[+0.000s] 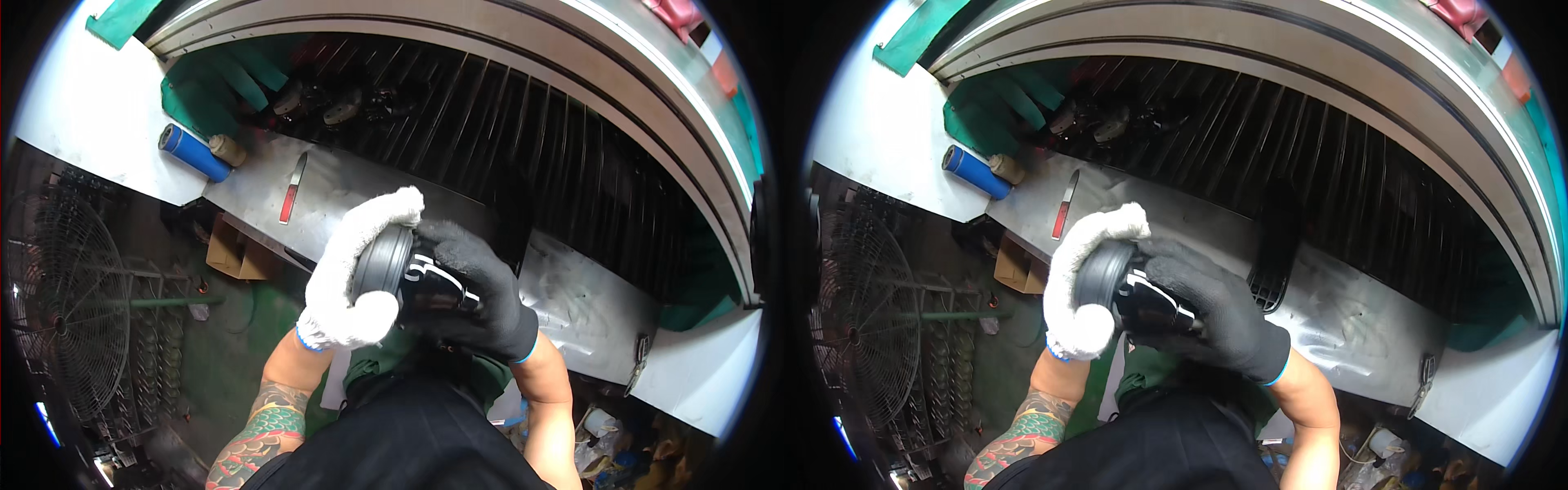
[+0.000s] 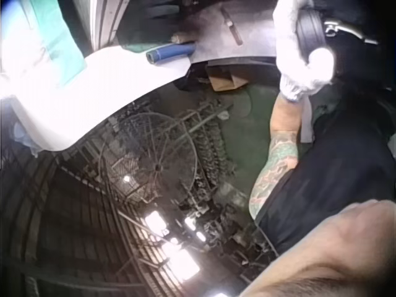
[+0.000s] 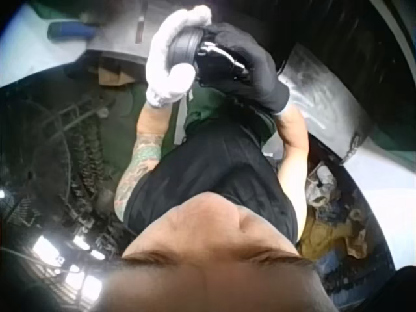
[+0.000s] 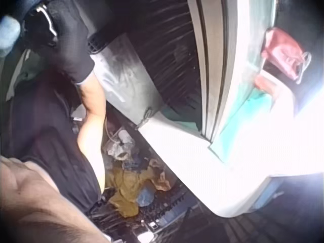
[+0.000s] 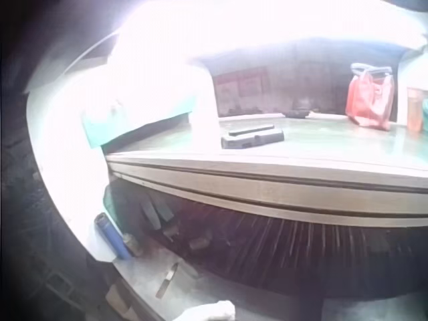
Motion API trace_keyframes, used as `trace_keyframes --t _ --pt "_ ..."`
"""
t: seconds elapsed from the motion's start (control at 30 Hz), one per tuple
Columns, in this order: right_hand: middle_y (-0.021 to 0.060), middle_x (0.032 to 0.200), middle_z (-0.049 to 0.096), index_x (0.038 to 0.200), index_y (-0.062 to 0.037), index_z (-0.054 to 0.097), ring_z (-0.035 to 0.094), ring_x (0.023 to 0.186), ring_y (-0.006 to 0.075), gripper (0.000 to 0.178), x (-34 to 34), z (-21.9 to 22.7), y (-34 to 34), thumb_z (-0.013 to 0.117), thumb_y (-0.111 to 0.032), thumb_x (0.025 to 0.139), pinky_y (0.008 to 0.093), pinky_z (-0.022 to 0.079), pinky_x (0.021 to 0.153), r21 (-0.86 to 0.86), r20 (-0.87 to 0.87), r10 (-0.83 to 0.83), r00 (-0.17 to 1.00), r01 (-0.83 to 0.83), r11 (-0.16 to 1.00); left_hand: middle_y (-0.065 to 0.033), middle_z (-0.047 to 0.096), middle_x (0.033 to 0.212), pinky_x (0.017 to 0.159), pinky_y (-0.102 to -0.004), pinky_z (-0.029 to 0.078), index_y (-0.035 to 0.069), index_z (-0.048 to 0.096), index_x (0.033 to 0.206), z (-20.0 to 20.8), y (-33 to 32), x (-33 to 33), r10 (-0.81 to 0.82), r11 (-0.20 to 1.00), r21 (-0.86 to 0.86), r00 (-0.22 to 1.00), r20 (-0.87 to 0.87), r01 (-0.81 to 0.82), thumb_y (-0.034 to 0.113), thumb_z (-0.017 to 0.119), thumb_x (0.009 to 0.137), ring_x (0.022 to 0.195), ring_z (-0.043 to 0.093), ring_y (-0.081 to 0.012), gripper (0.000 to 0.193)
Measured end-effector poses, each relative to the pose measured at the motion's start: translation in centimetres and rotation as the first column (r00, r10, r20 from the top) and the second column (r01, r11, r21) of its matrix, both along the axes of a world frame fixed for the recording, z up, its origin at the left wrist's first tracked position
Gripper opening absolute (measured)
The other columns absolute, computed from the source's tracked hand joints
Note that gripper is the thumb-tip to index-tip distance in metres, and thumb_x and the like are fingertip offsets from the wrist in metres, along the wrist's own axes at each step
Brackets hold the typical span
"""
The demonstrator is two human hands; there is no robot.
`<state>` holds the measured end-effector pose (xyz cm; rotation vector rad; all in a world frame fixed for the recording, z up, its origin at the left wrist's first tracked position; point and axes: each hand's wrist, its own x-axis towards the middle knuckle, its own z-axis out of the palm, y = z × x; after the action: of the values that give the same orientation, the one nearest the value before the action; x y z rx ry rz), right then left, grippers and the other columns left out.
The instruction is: The person repeatedly wipes and scrubs a black shoe with a white cloth, focusing on the sole, sides, and upper. They rotate the shoe frequently to access different areas and occasionally place it on a metal workbench before resuming cleaning.
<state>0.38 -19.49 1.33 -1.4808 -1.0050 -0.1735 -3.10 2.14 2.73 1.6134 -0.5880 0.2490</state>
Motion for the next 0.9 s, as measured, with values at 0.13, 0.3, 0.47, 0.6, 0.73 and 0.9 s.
trace_keyframes --t 0.13,0.3,0.47,0.6,0.73,0.9 --pt "0.0228 0.132 0.068 0.139 -0.0009 0.057 0.068 0.120 0.0396 0.083 -1.4 0.0 -0.9 0.095 -0.024 0.069 0.0431 0.056 0.102 -0.216 -0.060 -0.057 0.997 0.043 0.975 -0.0289 0.060 0.137 0.115 -0.0521 0.044 -0.002 0.053 0.136 1.3 -2.0 -2.2 0.128 0.988 -0.071 0.988 -0.092 -0.134 0.051 0.065 0.100 0.131 0.059 -0.0401 0.065" --pt "0.0225 0.127 0.069 0.131 0.0011 0.061 0.069 0.121 0.0390 0.059 -4.3 -0.5 0.4 0.082 -0.017 0.079 0.0454 0.058 0.100 -0.305 -0.009 -0.109 0.994 0.101 0.947 -0.0264 0.067 0.115 0.102 -0.0627 0.051 0.010 0.060 0.114 -1.2 -1.4 -5.0 0.172 0.965 -0.205 0.985 0.023 -0.164 0.047 0.067 0.100 0.115 0.065 -0.0469 0.040" --pt "0.0245 0.125 0.068 0.125 0.0064 0.062 0.069 0.118 0.0421 0.048 -6.7 -1.2 1.0 0.074 -0.011 0.082 0.0507 0.058 0.102 -0.303 0.090 -0.110 0.990 0.132 0.944 -0.0222 0.067 0.106 0.094 -0.0670 0.053 0.015 0.059 0.104 -1.5 -0.4 -6.7 0.159 0.963 -0.212 0.986 -0.041 -0.164 0.043 0.066 0.098 0.101 0.066 -0.0453 0.029" --pt "0.0221 0.125 0.068 0.127 0.0025 0.062 0.071 0.112 0.0382 0.052 -4.1 0.1 1.8 0.078 -0.017 0.082 0.0455 0.060 0.096 -0.306 0.066 -0.048 0.997 0.066 0.950 -0.0214 0.066 0.104 0.094 -0.0646 0.054 0.011 0.061 0.099 -1.4 -1.3 -5.7 0.248 0.921 -0.317 0.969 0.021 -0.229 0.042 0.071 0.095 0.101 0.066 -0.0447 0.033" --pt "0.0175 0.119 0.071 0.133 -0.0029 0.059 0.072 0.107 0.0369 0.063 -0.9 2.1 1.1 0.085 -0.025 0.079 0.0416 0.060 0.088 -0.296 0.017 -0.054 0.998 0.056 0.953 -0.0277 0.068 0.120 0.104 -0.0568 0.051 0.003 0.068 0.104 -0.6 -0.9 -3.1 0.208 0.924 -0.325 0.978 -0.014 -0.201 0.031 0.071 0.099 0.119 0.065 -0.0430 0.029" --pt "0.0175 0.132 0.066 0.133 -0.0035 0.064 0.064 0.125 0.0373 0.070 0.7 1.2 1.2 0.090 -0.027 0.073 0.0459 0.053 0.104 -0.454 0.425 -0.128 0.896 0.333 0.827 -0.0338 0.056 0.143 0.118 -0.0635 0.037 0.015 0.054 0.141 -5.0 -0.2 0.1 0.230 0.943 -0.293 0.943 0.239 -0.155 0.049 0.052 0.108 0.134 0.054 -0.0503 0.048"
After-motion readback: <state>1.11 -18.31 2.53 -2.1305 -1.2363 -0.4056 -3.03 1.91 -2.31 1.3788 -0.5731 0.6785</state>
